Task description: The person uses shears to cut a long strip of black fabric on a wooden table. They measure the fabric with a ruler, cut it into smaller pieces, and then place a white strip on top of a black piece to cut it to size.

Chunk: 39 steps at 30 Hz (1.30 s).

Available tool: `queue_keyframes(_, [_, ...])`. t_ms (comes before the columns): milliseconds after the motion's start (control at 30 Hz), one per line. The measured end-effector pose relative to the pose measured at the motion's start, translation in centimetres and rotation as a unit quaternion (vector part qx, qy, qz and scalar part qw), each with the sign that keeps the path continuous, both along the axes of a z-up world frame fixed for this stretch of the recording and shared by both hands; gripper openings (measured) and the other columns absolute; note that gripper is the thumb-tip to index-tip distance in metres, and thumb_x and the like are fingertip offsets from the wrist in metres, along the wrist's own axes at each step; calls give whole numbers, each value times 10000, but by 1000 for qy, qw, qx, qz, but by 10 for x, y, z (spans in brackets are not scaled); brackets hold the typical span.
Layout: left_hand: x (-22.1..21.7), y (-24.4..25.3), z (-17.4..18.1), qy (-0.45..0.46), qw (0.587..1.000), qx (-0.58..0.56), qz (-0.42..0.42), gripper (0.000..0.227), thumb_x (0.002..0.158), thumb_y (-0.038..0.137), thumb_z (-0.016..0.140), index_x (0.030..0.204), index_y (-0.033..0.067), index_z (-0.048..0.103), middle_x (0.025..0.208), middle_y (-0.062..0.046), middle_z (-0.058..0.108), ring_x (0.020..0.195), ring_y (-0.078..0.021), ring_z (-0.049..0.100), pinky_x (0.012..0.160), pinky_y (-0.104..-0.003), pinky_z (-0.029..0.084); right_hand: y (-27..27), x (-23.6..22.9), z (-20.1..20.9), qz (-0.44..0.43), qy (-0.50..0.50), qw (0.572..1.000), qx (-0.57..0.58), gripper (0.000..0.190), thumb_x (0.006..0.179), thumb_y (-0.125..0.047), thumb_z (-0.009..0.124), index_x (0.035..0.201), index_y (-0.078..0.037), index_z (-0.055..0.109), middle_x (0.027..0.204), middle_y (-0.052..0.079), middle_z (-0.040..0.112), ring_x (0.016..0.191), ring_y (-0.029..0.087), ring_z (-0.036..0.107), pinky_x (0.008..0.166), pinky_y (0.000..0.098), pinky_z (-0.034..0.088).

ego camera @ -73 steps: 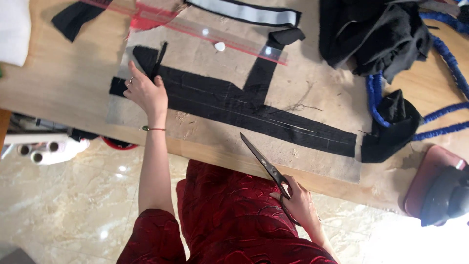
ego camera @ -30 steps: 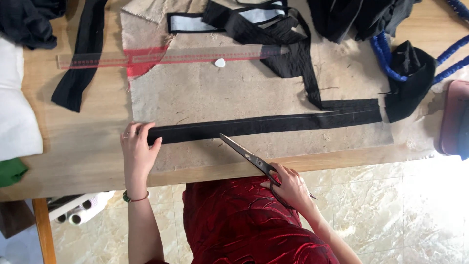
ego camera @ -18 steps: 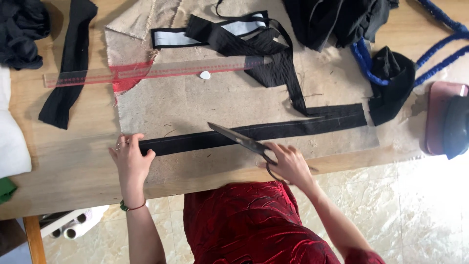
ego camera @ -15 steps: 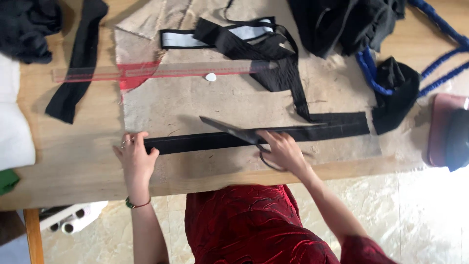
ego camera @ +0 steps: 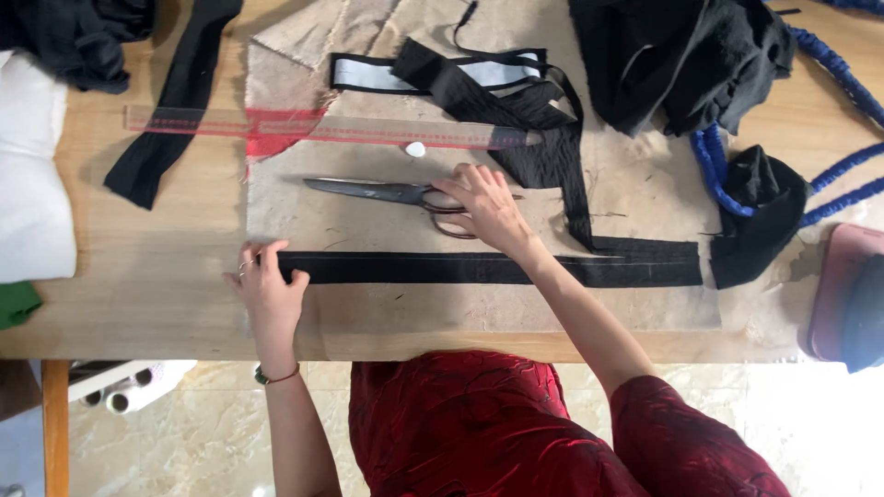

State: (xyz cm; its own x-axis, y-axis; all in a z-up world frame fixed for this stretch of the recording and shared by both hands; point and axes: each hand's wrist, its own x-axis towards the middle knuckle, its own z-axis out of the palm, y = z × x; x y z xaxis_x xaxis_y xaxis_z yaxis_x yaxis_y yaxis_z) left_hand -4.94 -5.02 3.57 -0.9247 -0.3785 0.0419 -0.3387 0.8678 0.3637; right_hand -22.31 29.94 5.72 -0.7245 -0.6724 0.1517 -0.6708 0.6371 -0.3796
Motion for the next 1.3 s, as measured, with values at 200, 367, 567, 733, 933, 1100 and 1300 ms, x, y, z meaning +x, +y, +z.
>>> queue_keyframes(200, [3, -10, -6, 2, 1000, -16, -21, 513, 738, 142, 713, 1240, 181, 611, 1261, -95, 508, 1328, -401, 513, 999, -782, 355, 107, 39, -15, -212, 53, 973, 80, 620, 740, -455, 855, 1257, -172, 662, 1244, 129, 551, 1169, 328, 514, 942, 454, 393])
queue_keyframes(367, [2, -22, -23, -6, 999, -2, -31, 525, 735, 136, 713, 1246, 187, 607, 1270, -80, 474, 1333, -370, 482, 1010, -768, 358, 212, 50, -62, -314, -29, 919, 236, 315, 759, -457, 796, 986, -264, 693, 988, -20, 673, 1100, 229, 595, 937, 489, 389])
queue_keyframes(567, [-2, -12, 1, 7, 998, 9, -58, 501, 750, 61, 677, 1247, 117, 644, 1240, -179, 544, 1351, -311, 438, 1079, -609, 252, 222, -8, 62, -457, 145, 877, 42, 792, 866, 31, 882, 1492, -158, 435, 1343, 254, 507, 1213, 397, 466, 959, 584, 388])
queue_keyframes(733, [4, -22, -2, 21, 997, 32, -60, 512, 756, 92, 723, 1258, 136, 634, 1221, -146, 520, 1249, -345, 517, 1043, -592, 314, 224, 48, 81, -454, 140, 879, -47, 555, 972, -186, 740, 1459, -109, 485, 1327, 176, 466, 1189, 372, 433, 932, 555, 354])
queue_keyframes(933, [18, -45, -10, 44, 997, 61, -18, 672, 766, 172, 854, 1370, 80, 574, 1305, -196, 476, 1188, -477, 528, 989, -624, 404, 300, 125, -26, -555, 83, 825, -67, 364, 948, -185, 838, 1233, -136, 616, 1039, 90, 537, 1027, 365, 568, 907, 542, 426])
queue_keyframes(1100, [22, -49, -8, 25, 999, 31, 34, 805, 796, 256, 892, 1479, 85, 504, 1245, -202, 516, 1143, -476, 544, 935, -644, 411, 340, 163, -78, -655, -1, 751, -80, 438, 934, -372, 863, 1221, -210, 575, 948, -3, 512, 1005, 277, 568, 923, 513, 428])
queue_keyframes(1300, [29, -58, -33, 118, 991, 26, 52, 729, 810, 253, 940, 1410, 59, 575, 1040, -121, 577, 953, -361, 591, 916, -513, 451, 348, 161, -91, -670, -14, 733, -115, 404, 886, -353, 925, 1055, -91, 667, 912, 22, 513, 907, 248, 587, 825, 451, 487])
